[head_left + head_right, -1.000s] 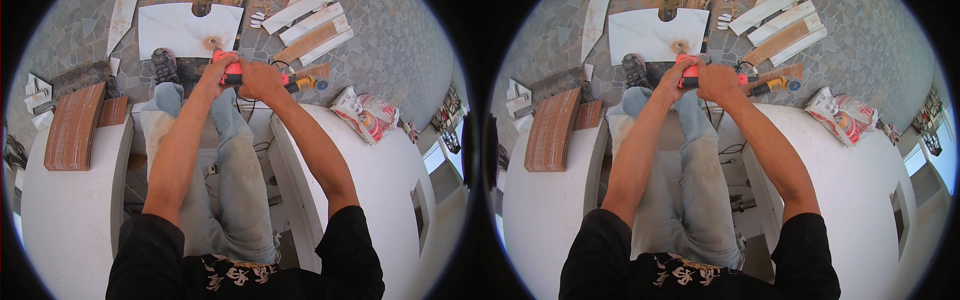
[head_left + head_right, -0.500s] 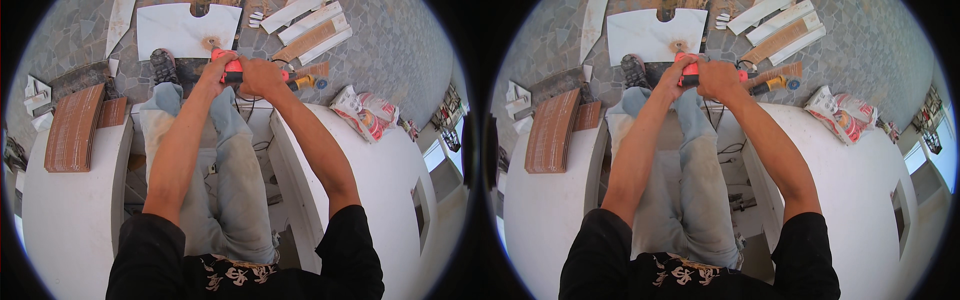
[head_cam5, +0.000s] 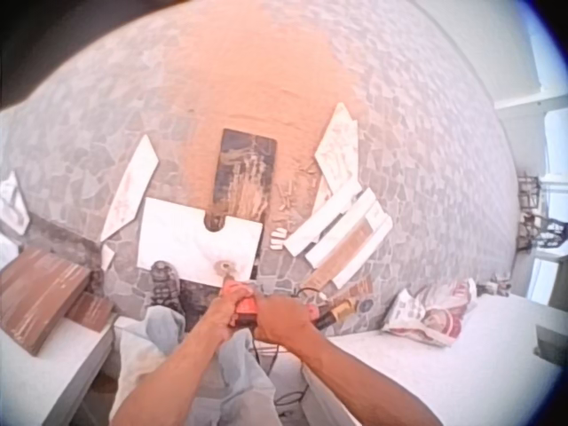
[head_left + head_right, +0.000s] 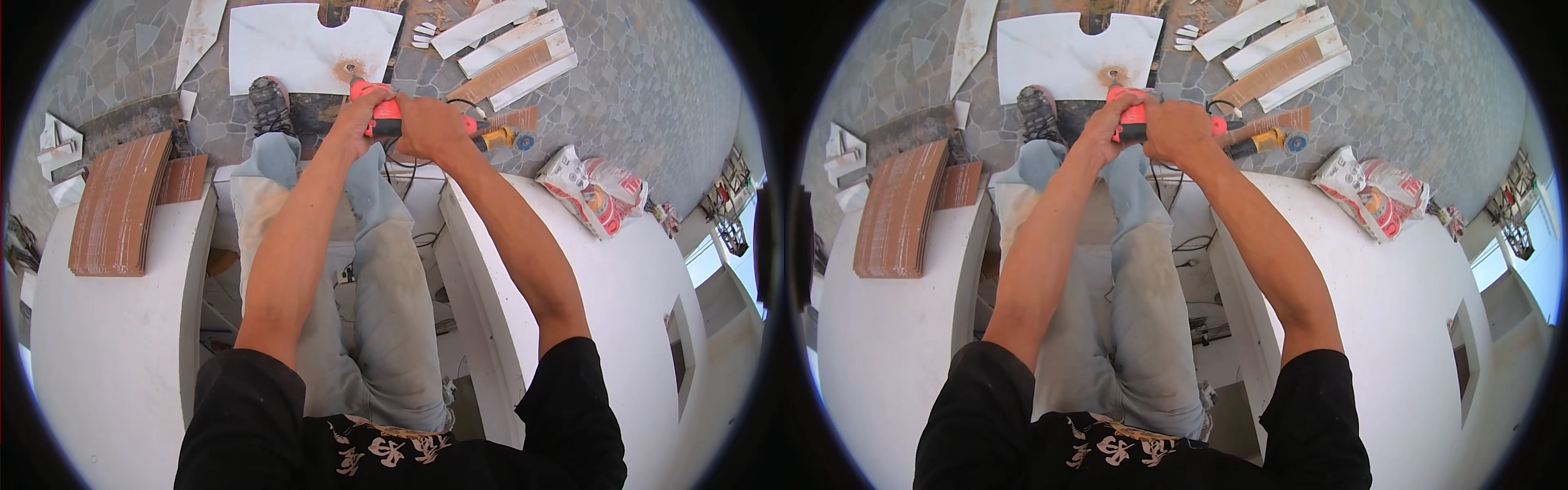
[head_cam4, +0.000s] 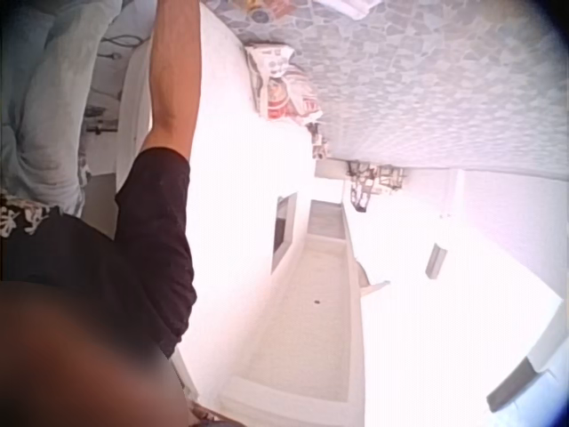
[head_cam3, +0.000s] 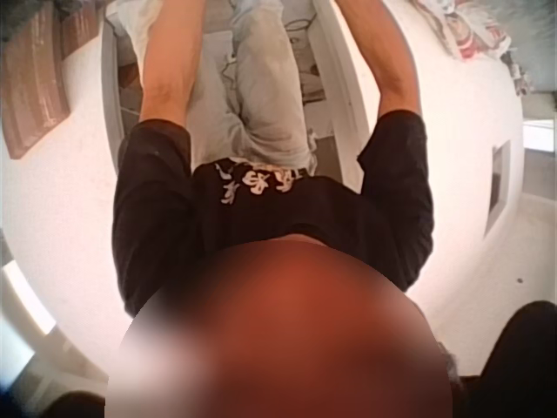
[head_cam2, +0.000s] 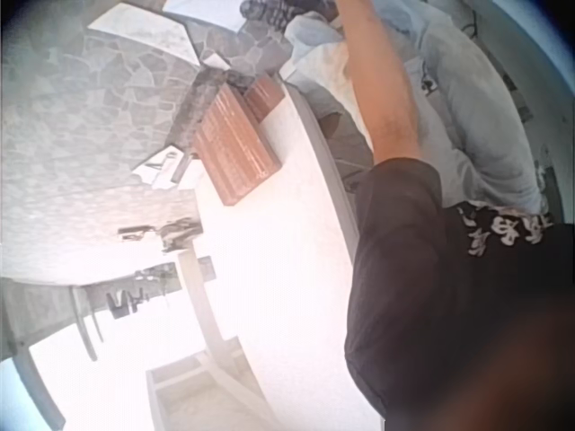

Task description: Use a power drill to make a hole in a ceramic tile.

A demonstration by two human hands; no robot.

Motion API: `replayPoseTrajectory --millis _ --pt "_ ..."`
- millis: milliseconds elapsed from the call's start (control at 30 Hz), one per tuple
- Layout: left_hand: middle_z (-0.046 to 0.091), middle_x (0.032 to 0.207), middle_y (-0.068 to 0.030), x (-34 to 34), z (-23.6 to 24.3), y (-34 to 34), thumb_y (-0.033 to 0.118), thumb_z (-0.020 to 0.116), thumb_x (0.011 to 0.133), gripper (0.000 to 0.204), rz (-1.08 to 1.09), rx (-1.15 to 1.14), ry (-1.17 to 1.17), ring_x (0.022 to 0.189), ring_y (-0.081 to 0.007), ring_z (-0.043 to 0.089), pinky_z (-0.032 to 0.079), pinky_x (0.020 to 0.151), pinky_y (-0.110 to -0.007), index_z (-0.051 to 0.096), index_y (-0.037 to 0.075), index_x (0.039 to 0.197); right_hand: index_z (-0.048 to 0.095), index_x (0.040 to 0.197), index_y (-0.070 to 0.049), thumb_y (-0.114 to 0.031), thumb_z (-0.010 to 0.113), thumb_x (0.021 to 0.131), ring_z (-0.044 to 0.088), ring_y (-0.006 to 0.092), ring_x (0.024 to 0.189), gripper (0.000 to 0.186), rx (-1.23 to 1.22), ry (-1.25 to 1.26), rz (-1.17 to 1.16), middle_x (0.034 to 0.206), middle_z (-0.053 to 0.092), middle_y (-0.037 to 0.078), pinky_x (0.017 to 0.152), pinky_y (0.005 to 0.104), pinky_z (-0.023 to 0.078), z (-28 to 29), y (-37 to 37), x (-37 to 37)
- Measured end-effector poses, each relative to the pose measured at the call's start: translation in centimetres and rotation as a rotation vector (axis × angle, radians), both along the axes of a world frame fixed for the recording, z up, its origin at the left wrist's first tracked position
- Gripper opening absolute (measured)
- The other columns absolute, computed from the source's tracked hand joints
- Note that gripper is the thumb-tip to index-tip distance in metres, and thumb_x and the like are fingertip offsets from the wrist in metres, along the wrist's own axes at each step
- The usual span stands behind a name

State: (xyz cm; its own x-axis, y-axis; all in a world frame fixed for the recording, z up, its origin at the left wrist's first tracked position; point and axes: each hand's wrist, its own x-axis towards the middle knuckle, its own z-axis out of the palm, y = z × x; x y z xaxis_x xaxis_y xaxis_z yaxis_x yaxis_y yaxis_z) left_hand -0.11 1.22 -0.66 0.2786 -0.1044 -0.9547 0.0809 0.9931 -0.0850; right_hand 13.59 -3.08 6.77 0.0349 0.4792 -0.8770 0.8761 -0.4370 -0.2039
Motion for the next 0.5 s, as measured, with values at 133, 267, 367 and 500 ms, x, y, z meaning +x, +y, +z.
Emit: replayPoseTrajectory --millis 133,267,367,500 --pt "0.069 0.101 -0.0072 0.21 0.16 -0.02 0.028 0.079 0.079 0.041 0.0 0.005 -0.003 0.085 -0.0205 0.07 0.059 0.077 -0.044 0.063 0.01 0.112 0.058 0.119 -0.007 -0.022 0.07 0.072 0.07 0.0372 0.092 0.051 0.014 0.0 0.012 0.098 0.071 0.018 0.078 0.0493 0.056 0.16 -0.08 0.17" --pt "0.069 0.1 -0.0074 0.14 -0.15 -0.05 0.028 0.079 0.079 0.041 0.006 0.002 -0.009 0.085 -0.0207 0.07 0.059 0.076 -0.045 0.063 0.009 0.112 0.058 0.119 -0.006 -0.022 0.07 0.071 0.071 0.0376 0.091 0.051 0.005 -0.009 0.007 0.097 0.072 0.018 0.078 0.0496 0.056 0.1 0.18 0.15" --pt "0.069 0.1 -0.0077 0.14 -0.29 -0.04 0.028 0.079 0.079 0.041 0.003 0.005 -0.013 0.085 -0.0208 0.07 0.06 0.075 -0.045 0.063 0.009 0.112 0.059 0.118 -0.006 -0.022 0.07 0.071 0.071 0.0376 0.091 0.051 0.019 -0.003 0.007 0.097 0.072 0.018 0.078 0.0494 0.056 0.11 0.16 0.15" --pt "0.069 0.1 -0.008 0.43 0.08 -0.01 0.028 0.078 0.08 0.04 -0.004 0.02 0.008 0.085 -0.0208 0.07 0.06 0.074 -0.045 0.064 0.008 0.112 0.059 0.118 -0.007 -0.021 0.07 0.071 0.071 0.0371 0.091 0.051 0.028 -0.014 -0.003 0.096 0.072 0.018 0.077 0.0491 0.057 0.07 -0.09 0.26"
